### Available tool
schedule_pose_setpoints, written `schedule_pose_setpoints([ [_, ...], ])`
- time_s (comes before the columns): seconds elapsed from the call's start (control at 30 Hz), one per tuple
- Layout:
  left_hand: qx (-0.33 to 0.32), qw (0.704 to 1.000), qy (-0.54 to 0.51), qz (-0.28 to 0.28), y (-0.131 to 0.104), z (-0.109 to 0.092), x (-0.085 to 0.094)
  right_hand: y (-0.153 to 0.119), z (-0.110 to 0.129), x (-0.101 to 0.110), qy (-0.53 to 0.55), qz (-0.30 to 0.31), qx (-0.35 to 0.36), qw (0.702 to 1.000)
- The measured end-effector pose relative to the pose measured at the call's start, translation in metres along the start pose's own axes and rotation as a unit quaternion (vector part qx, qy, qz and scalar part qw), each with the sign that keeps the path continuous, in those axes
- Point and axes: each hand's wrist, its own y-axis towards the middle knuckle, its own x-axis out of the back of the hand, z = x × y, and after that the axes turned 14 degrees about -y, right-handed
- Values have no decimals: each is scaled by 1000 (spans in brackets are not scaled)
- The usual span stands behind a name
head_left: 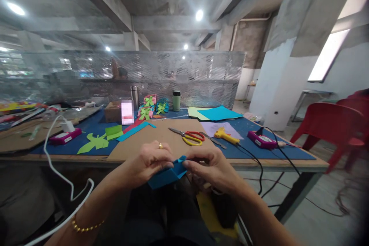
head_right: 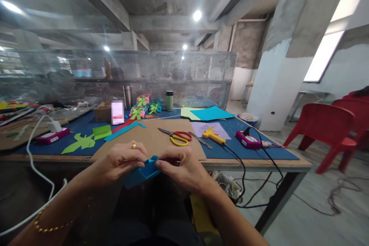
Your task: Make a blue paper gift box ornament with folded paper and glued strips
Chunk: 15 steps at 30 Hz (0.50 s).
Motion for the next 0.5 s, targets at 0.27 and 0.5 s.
schedule_pose_setpoints([
  [0.27, 63, 993, -88, 46, -1, -9, 2, -2, 2, -3, 128, 72, -68, 987],
  [0.5, 9, 1000, 1, -26, -6, -7, -5, -3, 2, -1, 109, 89, -58, 988],
])
